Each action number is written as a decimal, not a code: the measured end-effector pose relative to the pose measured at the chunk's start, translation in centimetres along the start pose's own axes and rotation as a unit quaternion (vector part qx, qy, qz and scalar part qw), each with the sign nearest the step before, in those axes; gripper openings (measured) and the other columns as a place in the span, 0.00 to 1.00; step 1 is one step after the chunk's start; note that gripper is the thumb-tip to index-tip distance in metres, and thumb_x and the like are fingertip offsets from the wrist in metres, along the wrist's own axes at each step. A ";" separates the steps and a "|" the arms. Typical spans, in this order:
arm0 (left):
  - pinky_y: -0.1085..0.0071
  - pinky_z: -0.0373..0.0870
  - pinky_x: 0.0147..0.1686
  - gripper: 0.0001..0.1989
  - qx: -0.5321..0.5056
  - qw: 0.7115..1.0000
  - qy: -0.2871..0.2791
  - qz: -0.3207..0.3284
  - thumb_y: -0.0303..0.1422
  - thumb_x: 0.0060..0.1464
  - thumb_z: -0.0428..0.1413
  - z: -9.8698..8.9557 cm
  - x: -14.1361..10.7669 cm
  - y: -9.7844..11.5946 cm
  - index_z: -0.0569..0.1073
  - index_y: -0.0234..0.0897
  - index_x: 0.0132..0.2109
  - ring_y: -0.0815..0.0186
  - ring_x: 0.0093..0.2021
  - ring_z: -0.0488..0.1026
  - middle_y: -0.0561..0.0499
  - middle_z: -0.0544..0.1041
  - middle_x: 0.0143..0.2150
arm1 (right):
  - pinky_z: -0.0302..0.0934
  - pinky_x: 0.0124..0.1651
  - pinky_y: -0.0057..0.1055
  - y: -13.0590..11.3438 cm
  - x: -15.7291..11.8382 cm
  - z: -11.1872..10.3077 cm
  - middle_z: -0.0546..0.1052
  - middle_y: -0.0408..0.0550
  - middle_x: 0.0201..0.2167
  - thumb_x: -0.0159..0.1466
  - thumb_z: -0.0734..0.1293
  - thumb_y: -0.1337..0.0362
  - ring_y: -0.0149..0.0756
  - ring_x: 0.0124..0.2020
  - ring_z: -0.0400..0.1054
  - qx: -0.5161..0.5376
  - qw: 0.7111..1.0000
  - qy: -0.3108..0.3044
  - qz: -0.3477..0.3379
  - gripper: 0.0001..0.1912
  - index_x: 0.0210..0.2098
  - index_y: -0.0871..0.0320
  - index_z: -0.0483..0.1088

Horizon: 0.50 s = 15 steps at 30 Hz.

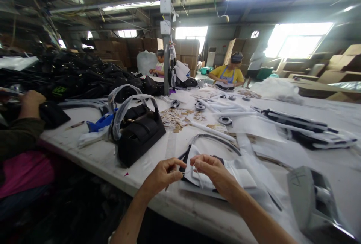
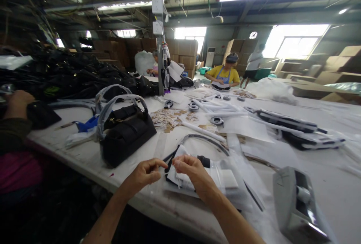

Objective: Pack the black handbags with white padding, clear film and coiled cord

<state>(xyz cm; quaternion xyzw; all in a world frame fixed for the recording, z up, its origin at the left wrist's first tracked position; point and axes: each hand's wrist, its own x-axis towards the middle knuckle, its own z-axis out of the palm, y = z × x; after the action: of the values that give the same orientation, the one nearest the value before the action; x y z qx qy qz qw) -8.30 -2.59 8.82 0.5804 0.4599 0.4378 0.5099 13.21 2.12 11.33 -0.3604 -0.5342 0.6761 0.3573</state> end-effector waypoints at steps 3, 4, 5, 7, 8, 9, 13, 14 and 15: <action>0.71 0.64 0.42 0.11 0.060 0.997 -0.009 0.037 0.41 0.56 0.61 1.2 -0.7 0.8 0.81 0.38 0.36 0.66 0.38 0.69 0.51 0.71 0.34 | 0.60 0.58 0.41 -0.3 -0.9 0.5 0.80 0.51 0.44 0.55 0.75 0.48 0.43 0.46 0.71 0.078 0.995 -0.040 0.045 0.20 0.38 0.57 0.81; 0.70 0.64 0.46 0.12 0.051 0.997 -0.010 0.051 0.41 0.57 0.59 1.7 -0.9 1.1 0.82 0.38 0.34 0.64 0.42 0.70 0.50 0.72 0.37 | 0.58 0.60 0.43 -0.4 -1.1 0.6 0.80 0.52 0.44 0.55 0.75 0.48 0.46 0.49 0.71 0.101 0.992 -0.047 0.059 0.21 0.40 0.57 0.81; 0.69 0.64 0.50 0.13 0.033 0.997 -0.013 0.062 0.42 0.58 0.58 2.2 -1.0 1.4 0.82 0.39 0.34 0.63 0.45 0.71 0.49 0.73 0.40 | 0.56 0.63 0.46 -0.3 -1.3 0.6 0.80 0.54 0.45 0.54 0.75 0.47 0.49 0.52 0.70 0.121 0.989 -0.047 0.071 0.23 0.41 0.57 0.81; 0.67 0.62 0.56 0.15 -0.012 0.997 -0.014 0.081 0.44 0.59 0.58 3.0 -1.0 1.5 0.83 0.39 0.35 0.61 0.51 0.71 0.48 0.75 0.45 | 0.51 0.67 0.49 -0.2 -1.5 0.5 0.79 0.55 0.49 0.54 0.75 0.47 0.53 0.58 0.66 0.149 0.985 -0.030 0.077 0.22 0.40 0.56 0.81; 0.66 0.62 0.57 0.16 -0.039 0.996 -0.013 0.085 0.45 0.58 0.58 3.3 -1.0 1.3 0.83 0.39 0.35 0.60 0.51 0.71 0.47 0.75 0.46 | 0.50 0.68 0.50 0.0 -1.5 0.3 0.78 0.55 0.52 0.54 0.74 0.47 0.55 0.60 0.64 0.165 0.984 -0.021 0.072 0.21 0.39 0.55 0.81; 0.66 0.63 0.56 0.18 -0.072 0.994 -0.013 0.081 0.47 0.58 0.58 3.6 -0.9 1.1 0.82 0.37 0.35 0.59 0.50 0.71 0.46 0.76 0.45 | 0.51 0.68 0.51 0.1 -1.5 0.1 0.76 0.53 0.55 0.54 0.74 0.47 0.55 0.62 0.63 0.181 0.981 -0.016 0.063 0.19 0.38 0.53 0.81; 0.65 0.68 0.48 0.25 -0.180 0.983 -0.028 -0.002 0.54 0.54 0.58 4.9 -1.0 -0.6 0.80 0.34 0.35 0.60 0.40 0.75 0.45 0.78 0.36 | 0.62 0.59 0.55 0.4 -1.4 -0.6 0.79 0.49 0.50 0.52 0.76 0.49 0.55 0.60 0.66 0.211 0.976 -0.015 0.045 0.23 0.46 0.42 0.76; 0.65 0.68 0.47 0.25 -0.188 0.981 -0.035 -0.023 0.54 0.53 0.59 5.3 -1.0 -1.0 0.80 0.34 0.36 0.60 0.39 0.75 0.45 0.79 0.35 | 0.65 0.56 0.55 0.3 -1.4 -0.7 0.80 0.49 0.46 0.51 0.77 0.50 0.55 0.57 0.69 0.207 0.977 -0.007 0.053 0.26 0.48 0.40 0.75; 0.65 0.67 0.48 0.25 -0.189 0.980 -0.048 -0.040 0.55 0.53 0.59 5.6 -1.2 -1.3 0.80 0.34 0.36 0.60 0.40 0.75 0.45 0.79 0.36 | 0.69 0.51 0.53 0.3 -1.3 -0.7 0.81 0.48 0.42 0.50 0.78 0.51 0.55 0.53 0.72 0.199 0.978 0.002 0.062 0.27 0.50 0.40 0.74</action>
<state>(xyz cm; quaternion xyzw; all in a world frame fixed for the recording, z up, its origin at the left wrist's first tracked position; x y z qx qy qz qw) -3.18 -4.71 6.90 0.4746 0.3668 0.4675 0.6493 14.41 1.24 11.06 -0.3157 -0.3645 0.7893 0.3801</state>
